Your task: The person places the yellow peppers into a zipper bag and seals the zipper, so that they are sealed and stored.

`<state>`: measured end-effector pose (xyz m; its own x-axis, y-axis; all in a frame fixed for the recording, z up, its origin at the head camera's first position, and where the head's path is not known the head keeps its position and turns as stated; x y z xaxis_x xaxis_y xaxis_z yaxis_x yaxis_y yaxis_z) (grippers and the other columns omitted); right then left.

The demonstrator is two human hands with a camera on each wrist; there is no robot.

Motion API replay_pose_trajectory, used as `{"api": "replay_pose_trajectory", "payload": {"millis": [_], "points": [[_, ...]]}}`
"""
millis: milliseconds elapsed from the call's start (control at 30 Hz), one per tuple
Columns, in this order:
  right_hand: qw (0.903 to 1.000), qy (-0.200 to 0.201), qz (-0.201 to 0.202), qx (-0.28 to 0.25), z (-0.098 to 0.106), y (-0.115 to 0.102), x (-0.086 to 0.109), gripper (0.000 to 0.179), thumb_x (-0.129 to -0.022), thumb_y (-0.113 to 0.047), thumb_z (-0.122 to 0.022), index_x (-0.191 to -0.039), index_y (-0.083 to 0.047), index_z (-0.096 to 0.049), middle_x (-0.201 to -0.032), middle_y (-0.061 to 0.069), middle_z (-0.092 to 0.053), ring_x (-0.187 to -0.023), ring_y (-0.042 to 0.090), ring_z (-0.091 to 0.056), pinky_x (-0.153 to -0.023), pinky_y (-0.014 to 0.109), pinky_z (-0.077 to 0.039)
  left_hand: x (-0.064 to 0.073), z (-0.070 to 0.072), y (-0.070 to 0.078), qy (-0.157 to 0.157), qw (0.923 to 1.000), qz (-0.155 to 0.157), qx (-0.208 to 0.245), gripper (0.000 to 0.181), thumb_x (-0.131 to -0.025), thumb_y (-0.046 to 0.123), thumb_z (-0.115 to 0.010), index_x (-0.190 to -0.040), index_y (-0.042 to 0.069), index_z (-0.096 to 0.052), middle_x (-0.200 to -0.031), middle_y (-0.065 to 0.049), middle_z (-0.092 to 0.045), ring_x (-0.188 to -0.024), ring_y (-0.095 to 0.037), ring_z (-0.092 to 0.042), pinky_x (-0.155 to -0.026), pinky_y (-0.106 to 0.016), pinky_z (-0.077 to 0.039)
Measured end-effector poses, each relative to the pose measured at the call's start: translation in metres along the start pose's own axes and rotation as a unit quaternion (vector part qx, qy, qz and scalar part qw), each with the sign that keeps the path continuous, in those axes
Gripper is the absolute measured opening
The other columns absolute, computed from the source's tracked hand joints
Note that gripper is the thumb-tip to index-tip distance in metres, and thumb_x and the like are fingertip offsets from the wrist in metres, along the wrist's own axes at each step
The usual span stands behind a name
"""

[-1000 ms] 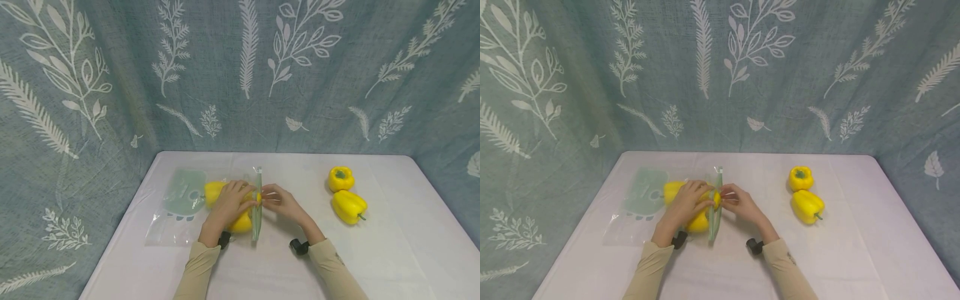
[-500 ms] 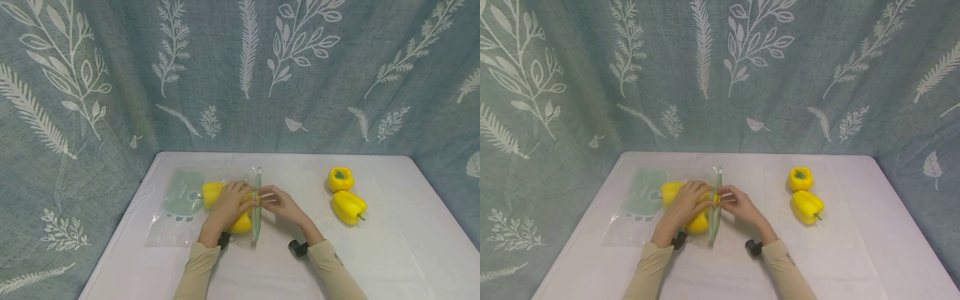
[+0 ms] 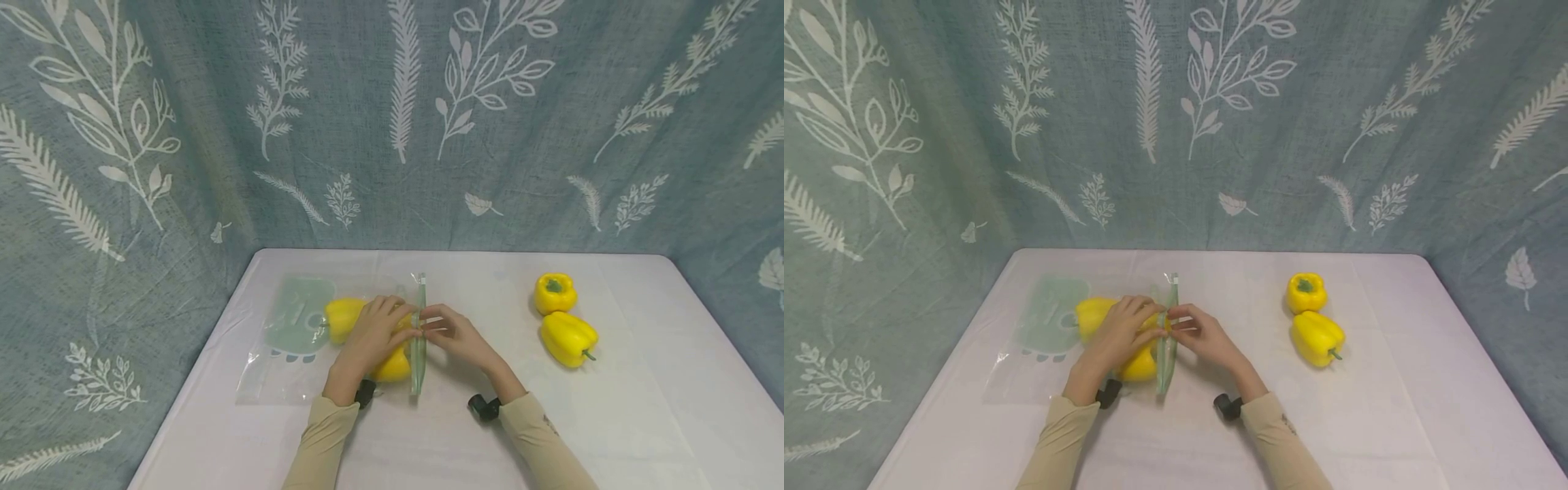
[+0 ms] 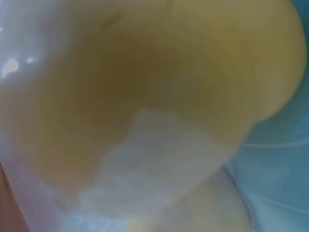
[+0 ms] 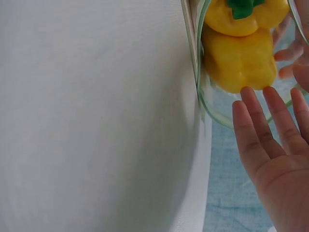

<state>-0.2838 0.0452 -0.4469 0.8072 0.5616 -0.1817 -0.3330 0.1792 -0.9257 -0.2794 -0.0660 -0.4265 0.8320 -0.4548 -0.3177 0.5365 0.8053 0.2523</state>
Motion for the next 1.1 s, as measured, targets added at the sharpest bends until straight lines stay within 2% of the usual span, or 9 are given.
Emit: {"api": "replay_pose_trajectory", "payload": {"millis": [200, 500, 833, 1100], "points": [[0.9999, -0.006, -0.009, -0.001, -0.002, -0.003, 0.0, 0.035, -0.091, 0.001, -0.054, -0.124, 0.006, -0.045, -0.127, 0.026, -0.048, -0.112, 0.047, -0.051, -0.091, 0.04, -0.048, 0.001, 0.001, 0.0, -0.004, 1.0, 0.004, 0.001, 0.044, -0.09, 0.051, -0.05, -0.124, 0.023, -0.055, -0.12, -0.002, -0.053, -0.111, -0.021, -0.045, -0.098, -0.04, -0.037], [0.9994, -0.003, -0.026, 0.021, 0.0, 0.0, 0.0, 0.033, -0.092, -0.005, -0.055, -0.124, 0.001, -0.048, -0.127, 0.02, -0.051, -0.113, 0.04, -0.053, -0.094, 0.044, -0.045, 0.001, 0.001, 0.0, -0.001, 1.0, 0.003, 0.001, 0.044, -0.09, 0.05, -0.05, -0.124, 0.022, -0.055, -0.12, -0.001, -0.053, -0.111, -0.021, -0.044, -0.098, -0.04, -0.036], [0.9994, 0.003, 0.001, 0.033, 0.009, -0.012, 0.007, 0.035, -0.091, -0.001, -0.055, -0.124, 0.006, -0.047, -0.126, 0.023, -0.052, -0.113, 0.045, -0.052, -0.094, 0.048, -0.044, 0.001, 0.0, -0.001, -0.008, 0.9999, 0.007, 0.008, 0.044, -0.091, 0.05, -0.049, -0.125, 0.023, -0.055, -0.12, -0.002, -0.053, -0.111, -0.021, -0.044, -0.098, -0.039, -0.036], [0.9976, 0.024, 0.011, 0.064, 0.021, -0.016, 0.016, 0.035, -0.09, 0.001, -0.056, -0.123, 0.006, -0.048, -0.124, 0.024, -0.053, -0.111, 0.041, -0.055, -0.091, 0.047, -0.047, 0.001, 0.001, -0.001, 0.0, 0.9999, 0.006, 0.013, 0.041, -0.089, 0.045, -0.055, -0.123, 0.021, -0.057, -0.12, -0.003, -0.054, -0.111, -0.022, -0.045, -0.098, -0.04, -0.037]]}}
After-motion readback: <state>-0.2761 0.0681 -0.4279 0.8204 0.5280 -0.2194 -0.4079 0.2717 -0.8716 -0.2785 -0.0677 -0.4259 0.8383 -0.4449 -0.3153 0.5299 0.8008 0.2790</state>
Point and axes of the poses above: each hand's wrist, its own x-axis away from the middle knuckle, its own z-axis out of the back of the hand, y = z × x, the point moved 9 cm from there along -x, towards the middle knuckle
